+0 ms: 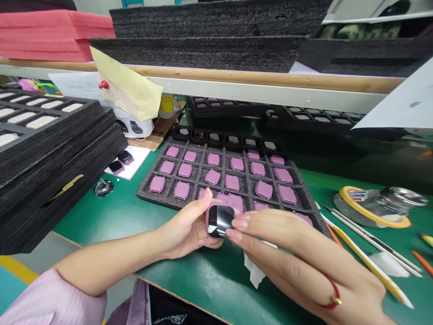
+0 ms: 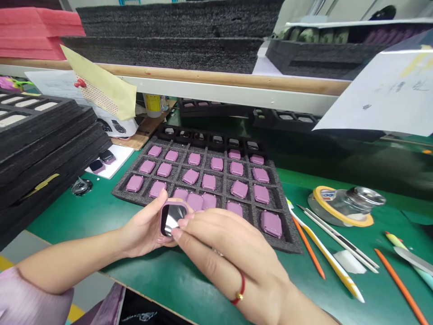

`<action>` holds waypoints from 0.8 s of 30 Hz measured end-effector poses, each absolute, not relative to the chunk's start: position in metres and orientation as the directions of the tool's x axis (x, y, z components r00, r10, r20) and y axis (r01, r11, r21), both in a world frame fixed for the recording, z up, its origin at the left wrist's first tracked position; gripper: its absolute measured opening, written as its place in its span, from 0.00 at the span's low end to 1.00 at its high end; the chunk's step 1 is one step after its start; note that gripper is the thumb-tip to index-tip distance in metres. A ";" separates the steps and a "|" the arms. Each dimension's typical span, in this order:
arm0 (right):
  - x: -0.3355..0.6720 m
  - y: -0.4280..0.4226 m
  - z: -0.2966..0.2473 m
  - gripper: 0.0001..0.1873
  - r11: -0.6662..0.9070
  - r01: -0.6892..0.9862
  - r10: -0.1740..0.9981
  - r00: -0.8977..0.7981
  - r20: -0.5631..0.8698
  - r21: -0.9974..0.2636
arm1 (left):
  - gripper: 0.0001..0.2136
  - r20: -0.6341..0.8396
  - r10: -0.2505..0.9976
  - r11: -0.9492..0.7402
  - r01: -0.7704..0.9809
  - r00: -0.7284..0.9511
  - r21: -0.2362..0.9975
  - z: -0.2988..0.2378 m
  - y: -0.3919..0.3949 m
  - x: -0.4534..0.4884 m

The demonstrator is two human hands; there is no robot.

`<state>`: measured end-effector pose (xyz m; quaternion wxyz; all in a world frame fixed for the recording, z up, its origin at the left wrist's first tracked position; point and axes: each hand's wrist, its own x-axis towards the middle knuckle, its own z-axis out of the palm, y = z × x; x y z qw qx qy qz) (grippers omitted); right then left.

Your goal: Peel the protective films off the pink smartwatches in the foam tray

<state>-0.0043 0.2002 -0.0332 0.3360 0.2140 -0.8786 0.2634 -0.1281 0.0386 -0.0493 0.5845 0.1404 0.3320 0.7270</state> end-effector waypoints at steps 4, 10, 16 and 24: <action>-0.005 0.194 -0.032 0.22 0.775 -0.572 -0.262 -0.676 0.689 -0.267 | 0.24 -0.194 0.941 -0.085 -0.751 -0.276 0.654 -0.048 0.039 -0.128; -0.017 0.182 -0.030 0.21 0.854 -0.486 -0.222 -0.665 0.713 -0.187 | 0.26 -0.160 0.922 -0.121 -0.655 -0.352 0.746 -0.056 0.039 -0.126; -0.022 0.176 -0.036 0.25 0.764 -0.405 -0.032 -0.801 0.598 -0.501 | 0.29 -0.145 0.905 -0.120 -0.566 -0.401 0.816 -0.061 0.039 -0.123; -0.025 0.183 -0.034 0.22 0.759 -0.420 -0.040 -0.792 0.609 -0.497 | 0.26 -0.213 0.926 -0.080 -0.716 -0.311 0.694 -0.050 0.040 -0.128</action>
